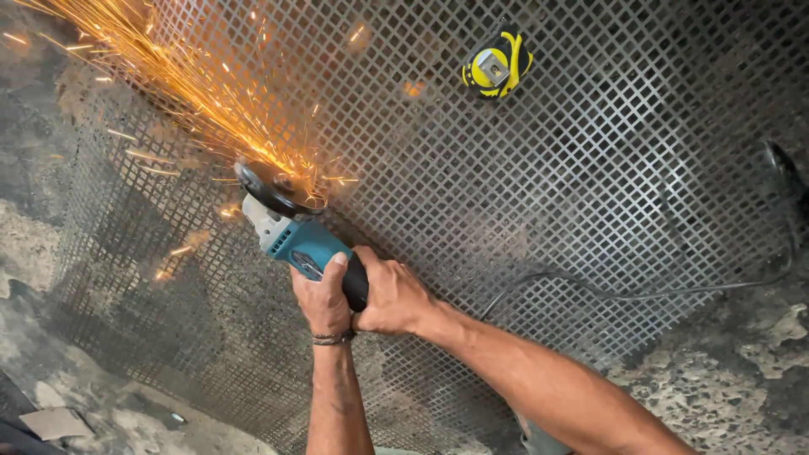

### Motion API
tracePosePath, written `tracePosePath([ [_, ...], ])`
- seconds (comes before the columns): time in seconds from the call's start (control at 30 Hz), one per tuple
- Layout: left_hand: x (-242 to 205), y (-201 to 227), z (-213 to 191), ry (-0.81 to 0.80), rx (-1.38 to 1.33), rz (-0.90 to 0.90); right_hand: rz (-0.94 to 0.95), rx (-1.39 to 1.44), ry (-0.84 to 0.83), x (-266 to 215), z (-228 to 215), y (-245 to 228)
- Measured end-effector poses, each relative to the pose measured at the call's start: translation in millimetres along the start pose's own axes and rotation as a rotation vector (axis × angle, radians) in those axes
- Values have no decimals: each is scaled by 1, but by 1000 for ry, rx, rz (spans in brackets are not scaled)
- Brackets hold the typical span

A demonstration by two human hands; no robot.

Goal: The person cuts a metal mesh using an angle grinder.

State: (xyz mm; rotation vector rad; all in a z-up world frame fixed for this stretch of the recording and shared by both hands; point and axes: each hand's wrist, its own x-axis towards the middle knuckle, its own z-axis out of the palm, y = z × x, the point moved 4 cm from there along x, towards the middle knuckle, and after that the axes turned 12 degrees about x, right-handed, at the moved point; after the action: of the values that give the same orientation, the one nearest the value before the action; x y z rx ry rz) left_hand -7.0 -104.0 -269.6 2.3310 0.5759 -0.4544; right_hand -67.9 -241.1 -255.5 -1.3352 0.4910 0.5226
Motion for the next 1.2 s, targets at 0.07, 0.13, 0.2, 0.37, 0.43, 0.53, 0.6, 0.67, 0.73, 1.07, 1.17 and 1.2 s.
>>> tracePosePath([
  [0.07, -2, 1, -1, -4, 7, -13, -11, 5, 4, -2, -2, -3],
  [0.13, -3, -1, 0, -7, 12, -25, -22, 10, 8, -3, -2, -4],
  [0.2, -1, -7, 0, 6, 10, -27, -29, 2, 10, -2, -1, -1],
  [0.37, -11, 8, -2, -16, 56, -22, -26, 20, 21, -7, -4, 1],
  [0.43, -12, 6, -1, -25, 58, -19, -20, 24, 24, -9, -4, 4],
  [0.53, -14, 2, 0, -20, 59, -48, -20, 31, 15, -10, -3, 6],
  [0.6, -15, -1, 0, -19, 98, -69, -9, 34, 22, -11, -2, 7],
  [0.67, -16, 0, 0, -17, 100, -76, -4, 34, 19, -14, -4, 5],
  [0.73, -18, 2, 2, -15, 102, -83, 3, 33, 18, -15, -5, 5],
  [1.07, -20, -3, 1, -20, 90, -69, -23, 45, 39, -16, -2, 16],
  [1.17, -16, -15, 3, -21, 113, -73, -19, 55, 41, -14, 0, 22],
  [1.2, -16, -19, 3, -16, 120, -75, -19, 62, 43, -14, 1, 24],
])
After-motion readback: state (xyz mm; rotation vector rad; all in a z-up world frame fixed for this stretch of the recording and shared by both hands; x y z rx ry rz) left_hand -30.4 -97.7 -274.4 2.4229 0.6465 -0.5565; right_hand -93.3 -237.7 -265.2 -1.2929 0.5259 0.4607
